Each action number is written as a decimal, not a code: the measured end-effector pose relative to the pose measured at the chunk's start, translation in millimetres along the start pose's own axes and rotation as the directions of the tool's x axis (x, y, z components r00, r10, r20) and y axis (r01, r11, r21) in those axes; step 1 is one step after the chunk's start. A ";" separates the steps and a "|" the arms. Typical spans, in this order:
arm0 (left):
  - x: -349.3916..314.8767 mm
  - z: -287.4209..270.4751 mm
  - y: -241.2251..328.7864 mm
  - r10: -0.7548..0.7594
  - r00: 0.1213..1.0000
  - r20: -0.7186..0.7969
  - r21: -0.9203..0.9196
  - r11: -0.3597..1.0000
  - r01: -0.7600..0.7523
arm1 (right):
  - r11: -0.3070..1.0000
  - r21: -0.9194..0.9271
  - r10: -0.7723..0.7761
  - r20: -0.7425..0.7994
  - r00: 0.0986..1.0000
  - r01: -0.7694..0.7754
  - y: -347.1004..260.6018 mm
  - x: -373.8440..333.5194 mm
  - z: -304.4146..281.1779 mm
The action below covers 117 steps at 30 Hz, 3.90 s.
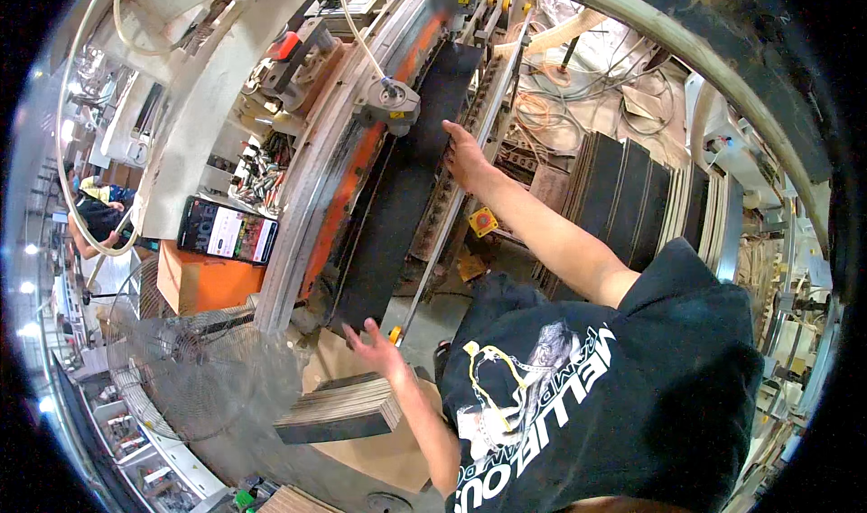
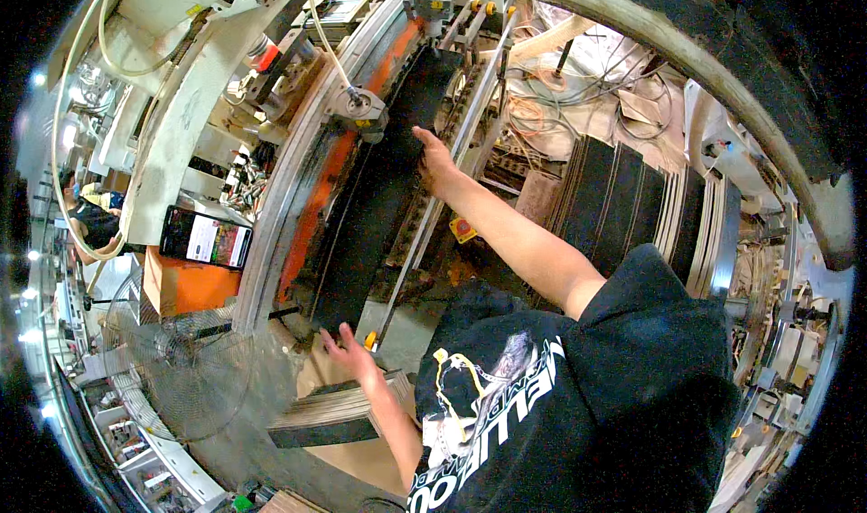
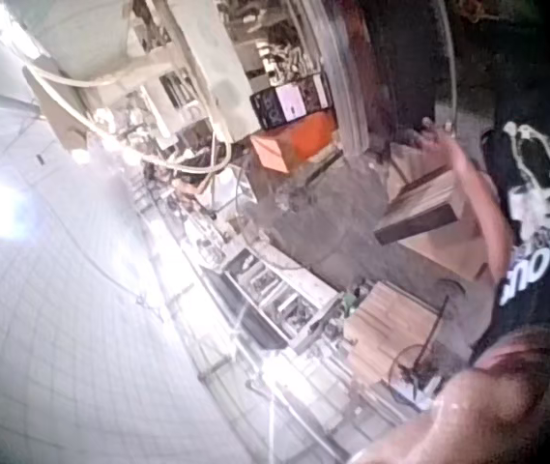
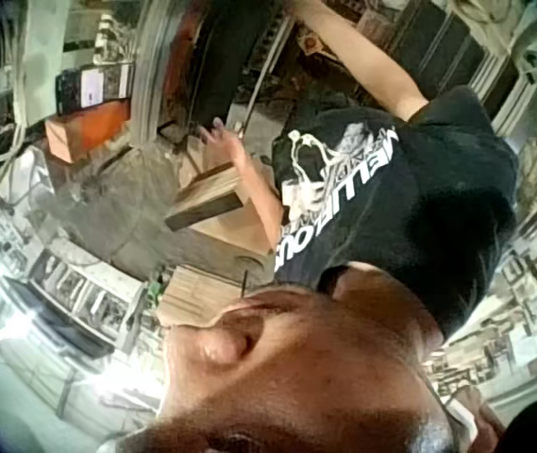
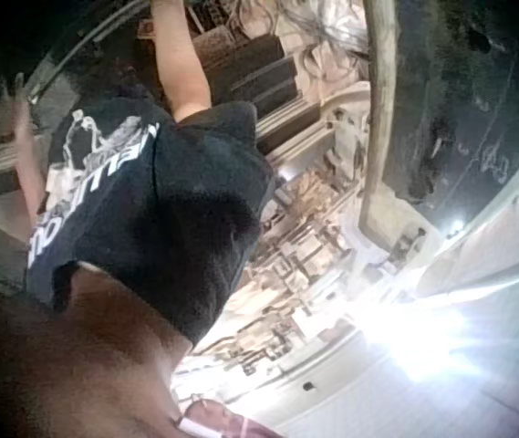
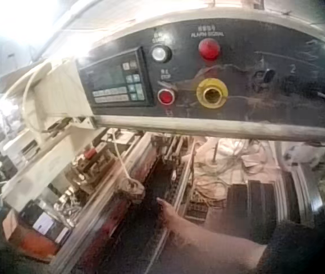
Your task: The person feeds wooden boards into an edge-banding machine by hand and stacks the processed boards onto a pile on the floor.
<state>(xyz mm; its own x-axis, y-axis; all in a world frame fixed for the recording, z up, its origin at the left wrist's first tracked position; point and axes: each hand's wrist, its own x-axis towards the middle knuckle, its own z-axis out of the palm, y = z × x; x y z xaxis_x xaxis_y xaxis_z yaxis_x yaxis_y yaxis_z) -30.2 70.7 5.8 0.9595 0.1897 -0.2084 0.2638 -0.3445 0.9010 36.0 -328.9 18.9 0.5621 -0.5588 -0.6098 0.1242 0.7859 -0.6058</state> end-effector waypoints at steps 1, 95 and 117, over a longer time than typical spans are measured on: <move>0.7 10.9 4.0 0.169 0.985 0.038 0.146 0.974 -0.173 | 0.997 -0.077 0.006 0.040 0.999 -0.003 0.1 13.8 -3.9; 25.3 72.8 14.3 0.483 0.828 0.285 0.698 0.487 -0.525 | -0.201 -0.950 -0.759 0.305 0.576 0.239 -4.6 61.5 -26.1; 15.6 68.1 20.4 0.565 0.792 0.231 0.628 0.536 -0.565 | -0.118 -0.937 -0.771 0.294 0.564 0.327 -1.8 53.4 -26.9</move>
<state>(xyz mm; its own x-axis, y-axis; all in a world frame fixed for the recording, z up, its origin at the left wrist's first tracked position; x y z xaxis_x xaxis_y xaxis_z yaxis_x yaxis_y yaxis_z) -3.1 4.1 -5.0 0.9320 -0.2565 0.2561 -0.3385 -0.8687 0.3617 43.9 -367.3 -26.3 0.4620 -0.8435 0.2739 -0.5973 -0.5242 -0.6070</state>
